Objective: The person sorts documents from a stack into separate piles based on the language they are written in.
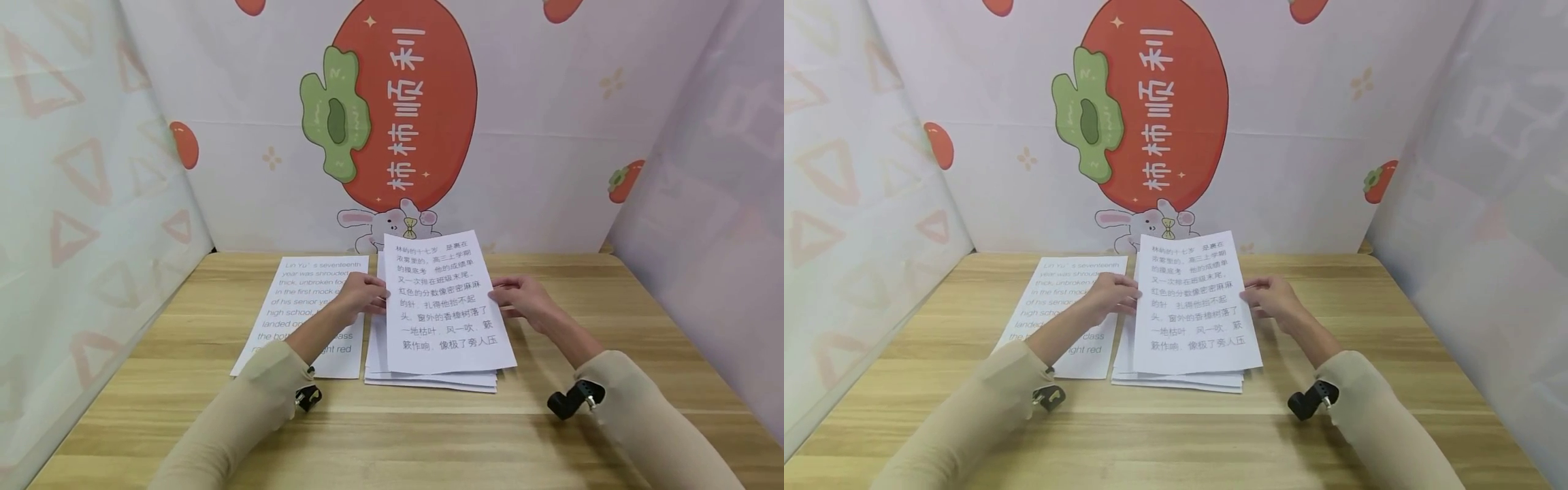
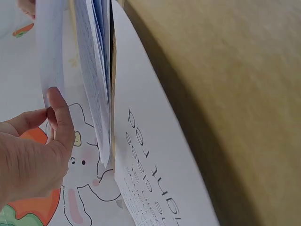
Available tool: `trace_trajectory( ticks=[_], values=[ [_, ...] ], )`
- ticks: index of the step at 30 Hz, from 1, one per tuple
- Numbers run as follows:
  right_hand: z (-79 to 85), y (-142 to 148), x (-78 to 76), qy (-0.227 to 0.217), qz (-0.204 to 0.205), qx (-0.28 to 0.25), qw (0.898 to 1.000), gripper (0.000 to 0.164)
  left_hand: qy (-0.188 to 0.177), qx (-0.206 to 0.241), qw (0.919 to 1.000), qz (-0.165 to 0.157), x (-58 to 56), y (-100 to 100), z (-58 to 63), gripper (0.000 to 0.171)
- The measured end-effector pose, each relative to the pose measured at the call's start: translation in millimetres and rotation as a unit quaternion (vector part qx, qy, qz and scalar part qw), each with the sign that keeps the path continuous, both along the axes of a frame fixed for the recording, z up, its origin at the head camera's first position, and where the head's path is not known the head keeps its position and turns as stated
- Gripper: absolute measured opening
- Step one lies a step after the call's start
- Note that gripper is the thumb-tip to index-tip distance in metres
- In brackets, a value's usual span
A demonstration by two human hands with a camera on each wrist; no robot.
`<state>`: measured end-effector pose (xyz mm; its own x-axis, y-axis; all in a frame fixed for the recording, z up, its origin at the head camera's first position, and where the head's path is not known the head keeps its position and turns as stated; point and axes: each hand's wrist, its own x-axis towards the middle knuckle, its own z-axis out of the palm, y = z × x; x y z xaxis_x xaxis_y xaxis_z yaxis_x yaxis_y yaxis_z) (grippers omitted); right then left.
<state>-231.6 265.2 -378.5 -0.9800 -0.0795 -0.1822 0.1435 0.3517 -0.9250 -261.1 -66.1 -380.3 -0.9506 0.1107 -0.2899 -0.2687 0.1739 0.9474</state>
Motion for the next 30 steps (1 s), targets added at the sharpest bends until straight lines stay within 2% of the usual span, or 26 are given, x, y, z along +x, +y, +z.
trace_trajectory(
  ticks=[8,17,20,30],
  values=[
    [0.6,14,-1.3,-0.002,-0.012,-0.032,0.999,0.044,-0.003,0.015,0.9998,-0.012,-1.2,17,-2.1,0.02],
    [5.3,34,1.9,0.019,-0.013,-0.059,0.998,0.048,-0.015,0.035,0.9987,-0.034,0.2,40,-2.0,0.057],
    [6.5,43,3.7,0.025,-0.018,-0.056,0.998,0.048,-0.016,0.05,0.9978,-0.042,1.1,47,-2.3,0.059],
    [4.1,73,8.1,0.013,-0.017,-0.059,0.998,0.046,-0.005,0.051,0.9963,-0.07,5.1,67,-4.7,0.067]
  ],
)
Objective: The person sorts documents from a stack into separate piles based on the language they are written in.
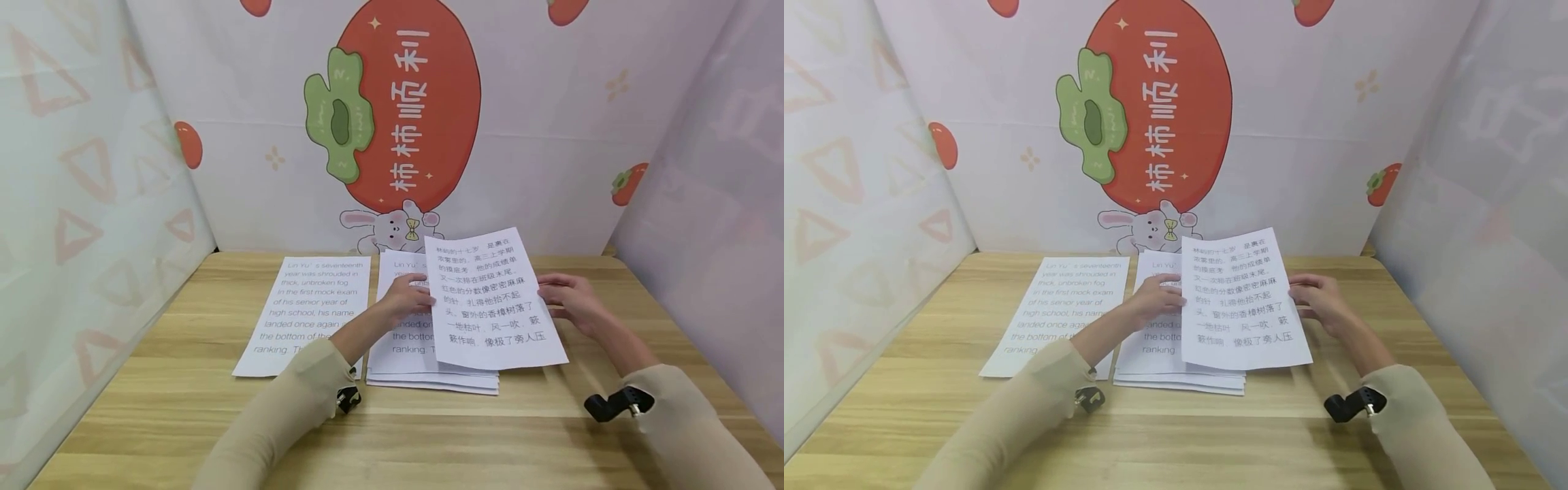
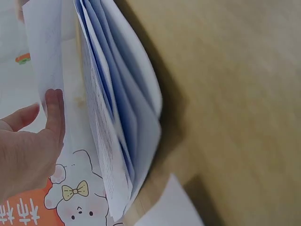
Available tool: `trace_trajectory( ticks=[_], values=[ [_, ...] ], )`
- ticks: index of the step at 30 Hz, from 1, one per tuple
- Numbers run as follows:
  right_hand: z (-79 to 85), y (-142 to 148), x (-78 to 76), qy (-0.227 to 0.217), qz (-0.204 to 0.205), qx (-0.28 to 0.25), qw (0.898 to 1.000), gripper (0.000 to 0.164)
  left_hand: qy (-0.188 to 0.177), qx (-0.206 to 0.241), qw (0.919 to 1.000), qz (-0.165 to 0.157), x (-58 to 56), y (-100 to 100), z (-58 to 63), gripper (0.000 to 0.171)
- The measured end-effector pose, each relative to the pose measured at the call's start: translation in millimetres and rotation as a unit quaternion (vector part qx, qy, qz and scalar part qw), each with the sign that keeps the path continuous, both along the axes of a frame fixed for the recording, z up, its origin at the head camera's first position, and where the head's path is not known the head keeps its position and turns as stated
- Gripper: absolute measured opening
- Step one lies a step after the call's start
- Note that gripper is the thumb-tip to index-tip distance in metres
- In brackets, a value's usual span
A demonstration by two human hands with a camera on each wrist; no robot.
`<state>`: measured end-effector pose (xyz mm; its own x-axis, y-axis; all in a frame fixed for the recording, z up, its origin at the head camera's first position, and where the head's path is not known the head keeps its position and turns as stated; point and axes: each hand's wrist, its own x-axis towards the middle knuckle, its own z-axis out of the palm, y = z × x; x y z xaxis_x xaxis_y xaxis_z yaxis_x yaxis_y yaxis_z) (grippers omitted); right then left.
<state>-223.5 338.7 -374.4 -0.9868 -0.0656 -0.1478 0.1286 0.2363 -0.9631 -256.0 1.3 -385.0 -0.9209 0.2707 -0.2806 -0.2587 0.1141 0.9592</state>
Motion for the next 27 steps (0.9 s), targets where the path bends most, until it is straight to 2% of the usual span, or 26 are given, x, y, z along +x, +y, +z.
trace_trajectory(
  ticks=[6,13,20,23,27],
  values=[
    [-1.4,20,3.5,-0.002,0.012,0.008,1.0,0.045,-0.025,0.049,0.9978,-0.037,2.8,11,-2.7,0.067],
    [-4.2,41,9.1,-0.006,0.011,0.02,1.0,0.042,-0.044,0.082,0.9926,-0.077,4.1,26,-3.9,0.068],
    [-7.8,64,13.0,-0.002,0.031,0.001,1.0,0.019,-0.046,0.111,0.9876,-0.101,8.5,46,-5.2,0.064],
    [-7.4,71,14.6,-0.007,0.035,-0.015,0.999,0.026,-0.051,0.123,0.9854,-0.106,10.9,54,-4.8,0.065],
    [-7.9,79,16.6,-0.015,0.034,-0.003,0.999,0.027,-0.062,0.136,0.9826,-0.11,14.5,61,-4.8,0.068]
  ],
)
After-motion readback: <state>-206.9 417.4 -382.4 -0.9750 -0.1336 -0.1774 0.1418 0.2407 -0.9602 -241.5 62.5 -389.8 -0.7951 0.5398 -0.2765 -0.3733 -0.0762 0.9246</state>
